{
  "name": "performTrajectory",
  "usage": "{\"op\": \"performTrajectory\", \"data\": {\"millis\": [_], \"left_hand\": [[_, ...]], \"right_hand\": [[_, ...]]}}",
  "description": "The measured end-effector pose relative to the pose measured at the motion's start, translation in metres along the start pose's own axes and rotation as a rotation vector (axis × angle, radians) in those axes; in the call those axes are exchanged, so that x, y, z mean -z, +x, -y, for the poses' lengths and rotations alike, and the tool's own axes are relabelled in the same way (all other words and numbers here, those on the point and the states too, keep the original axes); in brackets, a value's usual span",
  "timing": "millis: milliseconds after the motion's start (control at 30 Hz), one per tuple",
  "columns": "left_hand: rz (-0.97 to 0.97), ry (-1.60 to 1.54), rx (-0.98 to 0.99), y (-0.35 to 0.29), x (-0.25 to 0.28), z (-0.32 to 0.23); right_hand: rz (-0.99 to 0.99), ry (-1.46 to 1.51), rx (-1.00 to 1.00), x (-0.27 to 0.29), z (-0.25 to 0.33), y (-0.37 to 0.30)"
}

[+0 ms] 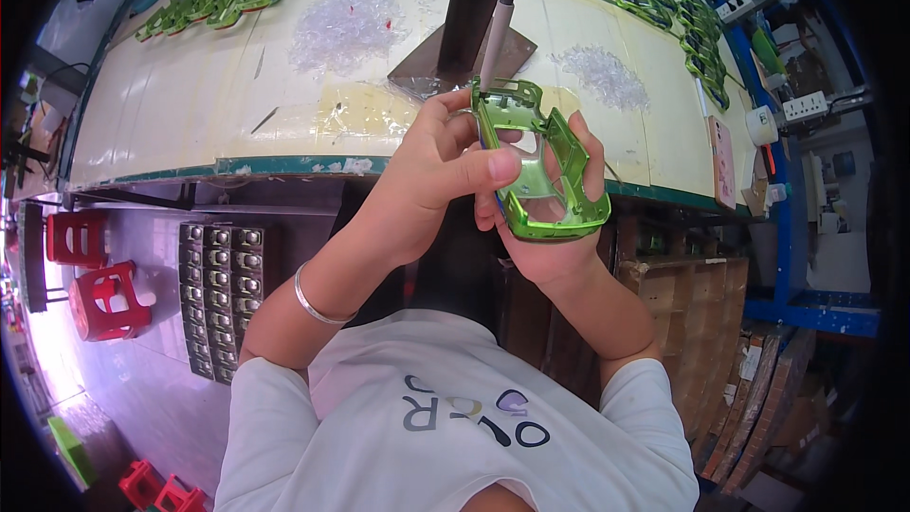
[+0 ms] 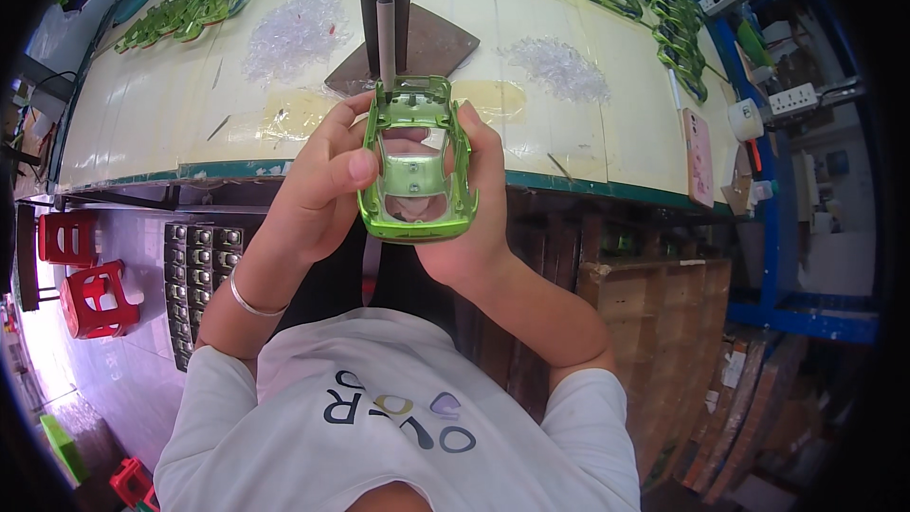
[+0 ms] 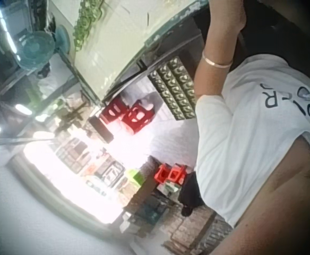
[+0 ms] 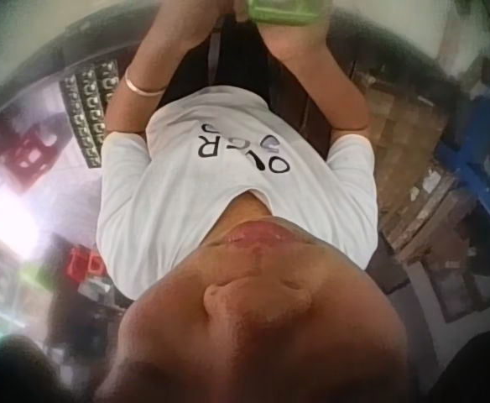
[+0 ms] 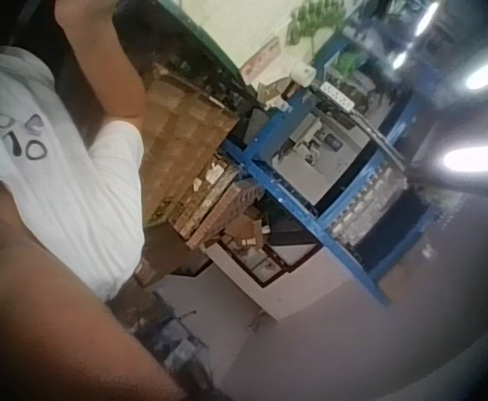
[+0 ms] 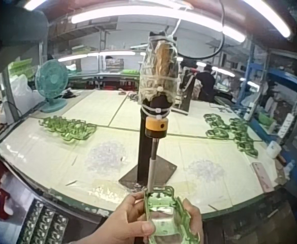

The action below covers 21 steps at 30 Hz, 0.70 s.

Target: The person assembles green plastic frames by inserting small black components into them. They handle the parts one by one, using their fingers to press the components into place, and occasionally use a white marker to mark the parts. The finished assemblies are placed on the table.

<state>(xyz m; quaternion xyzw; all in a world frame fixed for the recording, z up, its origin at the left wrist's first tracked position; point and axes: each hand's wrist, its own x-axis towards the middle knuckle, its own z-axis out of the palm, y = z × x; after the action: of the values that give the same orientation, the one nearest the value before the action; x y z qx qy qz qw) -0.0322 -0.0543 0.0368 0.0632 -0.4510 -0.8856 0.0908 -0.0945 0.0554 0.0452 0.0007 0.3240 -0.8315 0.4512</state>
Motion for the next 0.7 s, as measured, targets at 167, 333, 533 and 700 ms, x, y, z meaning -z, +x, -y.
{"op": "performTrajectory", "data": {"millis": [167,333,533,700], "left_hand": [[0.007,0.045,-0.043,-0.006,0.008,0.008],[-0.014,0.142,-0.066,-0.018,0.014,0.012],[0.014,0.214,-0.165,-0.028,0.01,0.016],[0.035,0.219,-0.181,-0.029,0.007,0.016]], "right_hand": [[0.041,0.032,-0.043,0.014,-0.006,0.011],[0.278,0.101,-0.241,0.033,0.001,0.026],[0.53,0.324,-0.424,0.044,0.012,0.038],[0.594,0.379,-0.451,0.045,0.015,0.038]]}}
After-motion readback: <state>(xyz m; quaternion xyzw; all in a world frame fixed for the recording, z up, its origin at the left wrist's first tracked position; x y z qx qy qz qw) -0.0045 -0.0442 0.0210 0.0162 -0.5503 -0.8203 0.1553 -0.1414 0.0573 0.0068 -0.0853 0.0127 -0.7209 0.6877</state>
